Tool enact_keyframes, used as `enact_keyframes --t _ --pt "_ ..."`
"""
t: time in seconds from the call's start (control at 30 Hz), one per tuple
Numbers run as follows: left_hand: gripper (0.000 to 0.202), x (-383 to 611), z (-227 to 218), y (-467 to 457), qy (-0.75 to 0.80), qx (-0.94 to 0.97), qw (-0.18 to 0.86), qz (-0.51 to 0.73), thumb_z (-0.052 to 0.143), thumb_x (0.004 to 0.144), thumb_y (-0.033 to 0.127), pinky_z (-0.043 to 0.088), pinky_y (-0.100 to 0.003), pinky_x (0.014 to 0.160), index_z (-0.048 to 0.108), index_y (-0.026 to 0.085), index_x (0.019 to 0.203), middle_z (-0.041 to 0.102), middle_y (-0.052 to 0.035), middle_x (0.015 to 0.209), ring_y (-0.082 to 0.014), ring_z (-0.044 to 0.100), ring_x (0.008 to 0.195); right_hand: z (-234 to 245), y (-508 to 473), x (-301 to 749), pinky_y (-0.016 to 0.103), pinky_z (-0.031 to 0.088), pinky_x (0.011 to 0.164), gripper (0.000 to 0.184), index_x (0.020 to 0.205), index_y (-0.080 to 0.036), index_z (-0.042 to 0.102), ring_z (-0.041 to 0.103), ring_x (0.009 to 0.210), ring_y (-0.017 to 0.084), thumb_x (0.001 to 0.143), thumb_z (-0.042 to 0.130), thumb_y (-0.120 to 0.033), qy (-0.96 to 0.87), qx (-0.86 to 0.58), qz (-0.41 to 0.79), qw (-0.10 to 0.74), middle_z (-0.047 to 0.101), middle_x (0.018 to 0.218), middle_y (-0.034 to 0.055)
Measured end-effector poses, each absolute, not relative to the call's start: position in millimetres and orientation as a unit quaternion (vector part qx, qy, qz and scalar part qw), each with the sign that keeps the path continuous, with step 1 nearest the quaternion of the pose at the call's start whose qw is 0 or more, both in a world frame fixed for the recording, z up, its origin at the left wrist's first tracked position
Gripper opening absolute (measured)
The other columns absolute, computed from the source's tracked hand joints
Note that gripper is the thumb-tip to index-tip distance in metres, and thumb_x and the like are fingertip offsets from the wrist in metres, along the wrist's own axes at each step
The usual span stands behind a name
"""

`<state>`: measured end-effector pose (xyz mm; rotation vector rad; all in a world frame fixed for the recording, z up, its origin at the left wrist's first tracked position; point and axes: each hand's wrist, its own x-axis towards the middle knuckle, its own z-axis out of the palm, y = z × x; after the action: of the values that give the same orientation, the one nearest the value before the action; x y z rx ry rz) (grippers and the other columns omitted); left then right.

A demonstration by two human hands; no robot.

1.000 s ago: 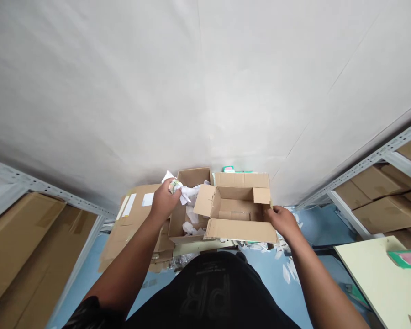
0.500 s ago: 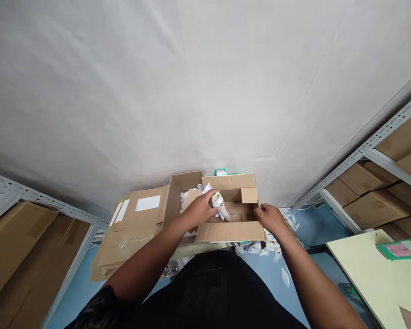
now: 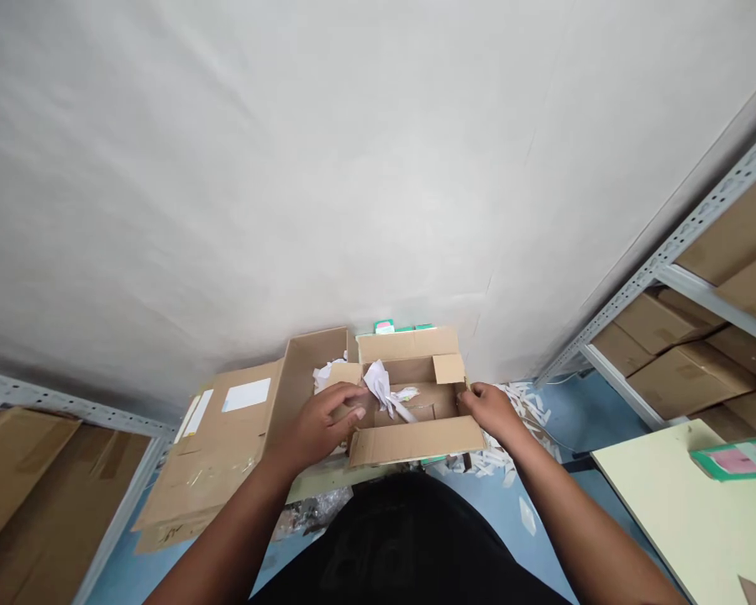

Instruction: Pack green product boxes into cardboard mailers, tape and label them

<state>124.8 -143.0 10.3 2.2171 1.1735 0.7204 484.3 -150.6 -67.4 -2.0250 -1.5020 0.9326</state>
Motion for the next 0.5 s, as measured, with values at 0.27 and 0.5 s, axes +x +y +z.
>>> enact_keyframes --t 0.27,0.5 --pt "0.042 138.9 5.3 -127.4 0.456 0.858 0.141 0.189 0.059 0.093 0.029 0.043 -0.048 0.111 0.06 0.02 0.134 0.062 -0.0139 0.139 -0.0315 0.055 0.13 -82.9 -196.7 475.6 0.027 0.038 0.061 0.031 0.075 -0.02 0.062 0.061 0.074 0.022 0.084 0.049 -0.046 -0.483 -0.75 0.317 0.323 0.068 0.072 0.0027" --pt "0.05 173.8 -9.6 -116.1 0.359 0.925 0.1 0.075 0.066 0.085 0.025 0.031 -0.056 0.118 0.061 0.022 0.135 0.044 -0.0158 0.157 -0.0399 0.034 0.146 -94.8 -284.3 428.4 0.027 0.041 0.068 0.032 0.086 -0.019 0.068 0.065 0.082 0.024 0.088 0.047 -0.044 -0.37 -0.83 0.232 0.346 0.074 0.082 0.0053"
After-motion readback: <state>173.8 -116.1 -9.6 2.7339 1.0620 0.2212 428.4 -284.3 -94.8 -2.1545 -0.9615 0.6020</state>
